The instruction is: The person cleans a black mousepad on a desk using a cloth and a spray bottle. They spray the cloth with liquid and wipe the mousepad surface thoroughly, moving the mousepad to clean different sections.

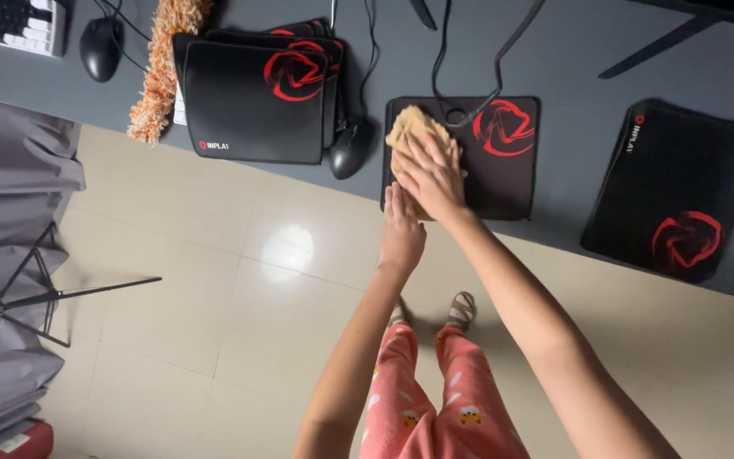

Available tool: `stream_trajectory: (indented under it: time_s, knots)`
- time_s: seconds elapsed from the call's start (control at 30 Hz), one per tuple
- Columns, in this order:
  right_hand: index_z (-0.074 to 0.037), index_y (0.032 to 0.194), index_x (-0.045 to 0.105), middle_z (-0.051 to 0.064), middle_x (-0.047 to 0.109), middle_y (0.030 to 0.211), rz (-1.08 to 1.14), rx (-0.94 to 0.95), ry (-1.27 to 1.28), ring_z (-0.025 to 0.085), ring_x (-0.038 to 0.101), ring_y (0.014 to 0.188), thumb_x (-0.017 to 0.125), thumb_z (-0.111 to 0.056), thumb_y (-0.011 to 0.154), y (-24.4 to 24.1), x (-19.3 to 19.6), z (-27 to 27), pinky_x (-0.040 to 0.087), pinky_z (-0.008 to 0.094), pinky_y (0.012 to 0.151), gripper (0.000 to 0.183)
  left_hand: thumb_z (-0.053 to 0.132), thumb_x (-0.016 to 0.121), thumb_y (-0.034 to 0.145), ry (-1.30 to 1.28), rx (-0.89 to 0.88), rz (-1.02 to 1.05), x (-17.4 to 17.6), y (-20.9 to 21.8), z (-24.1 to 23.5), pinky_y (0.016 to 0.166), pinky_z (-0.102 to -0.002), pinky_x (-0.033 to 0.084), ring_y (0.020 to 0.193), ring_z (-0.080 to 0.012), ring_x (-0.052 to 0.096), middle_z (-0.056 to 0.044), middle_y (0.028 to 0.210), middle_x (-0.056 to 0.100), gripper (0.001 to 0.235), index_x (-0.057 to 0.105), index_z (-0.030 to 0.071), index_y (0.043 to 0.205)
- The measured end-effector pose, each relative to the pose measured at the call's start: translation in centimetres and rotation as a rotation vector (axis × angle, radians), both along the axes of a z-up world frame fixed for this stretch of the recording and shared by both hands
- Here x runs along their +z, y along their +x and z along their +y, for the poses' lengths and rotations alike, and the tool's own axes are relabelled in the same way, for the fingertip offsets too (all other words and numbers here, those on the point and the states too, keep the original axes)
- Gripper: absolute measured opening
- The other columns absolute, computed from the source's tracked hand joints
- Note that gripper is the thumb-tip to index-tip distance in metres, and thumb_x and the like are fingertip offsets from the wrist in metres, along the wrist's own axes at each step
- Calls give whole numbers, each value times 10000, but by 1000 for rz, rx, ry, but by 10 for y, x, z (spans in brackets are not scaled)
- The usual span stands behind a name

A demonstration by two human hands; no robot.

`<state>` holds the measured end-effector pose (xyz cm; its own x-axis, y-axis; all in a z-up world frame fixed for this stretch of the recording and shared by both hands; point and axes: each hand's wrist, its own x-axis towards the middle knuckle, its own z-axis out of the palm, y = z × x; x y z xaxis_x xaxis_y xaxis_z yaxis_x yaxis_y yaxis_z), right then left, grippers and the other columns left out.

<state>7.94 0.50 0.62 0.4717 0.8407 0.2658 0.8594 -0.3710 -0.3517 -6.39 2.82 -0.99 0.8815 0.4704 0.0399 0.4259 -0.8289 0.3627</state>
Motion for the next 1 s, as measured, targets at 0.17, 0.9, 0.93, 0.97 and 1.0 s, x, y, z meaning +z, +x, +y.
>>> stream_trajectory:
  time_s: [0.17,0.9,0.93,0.97,1.0]
  knots:
    - [-246,1450,628,35,488,1595,-11,-61,33,308,342,1508,683,-336,980,45,-31,52,301,608,1159,482,86,590,844,17,106,70,2,24,-16,1164,-530,304,1428,-566,284,-437,1504,331,715,353,-181,1463]
    - [-227,1520,556,26,500,1596,-27,-68,-50,296,358,1519,592,-326,1032,48,-35,27,302,634,1155,500,345,588,920,305,111,362,6,61,-11,1148,-542,317,1243,-546,567,-476,1229,598,895,198,-177,1534]
    - [-227,1520,556,26,500,1596,-28,-71,-51,296,358,1519,592,-326,1032,55,-32,31,302,634,1155,500,345,588,920,304,109,361,17,69,-5,1148,-542,317,1243,-546,567,-476,1229,598,895,198,-177,1534]
    - [-233,1523,546,31,502,1594,-19,-48,14,311,358,1520,599,-351,1043,61,-30,35,308,596,1186,497,405,569,957,174,86,436,29,77,1,1135,-594,328,1125,-577,614,-436,1080,646,902,176,-170,1530]
    - [-239,1525,536,36,505,1592,-5,-25,70,325,359,1521,607,-376,1055,65,-29,33,315,558,1217,496,466,552,993,35,63,515,39,82,3,1122,-647,339,1007,-608,659,-397,931,695,914,154,-162,1525]
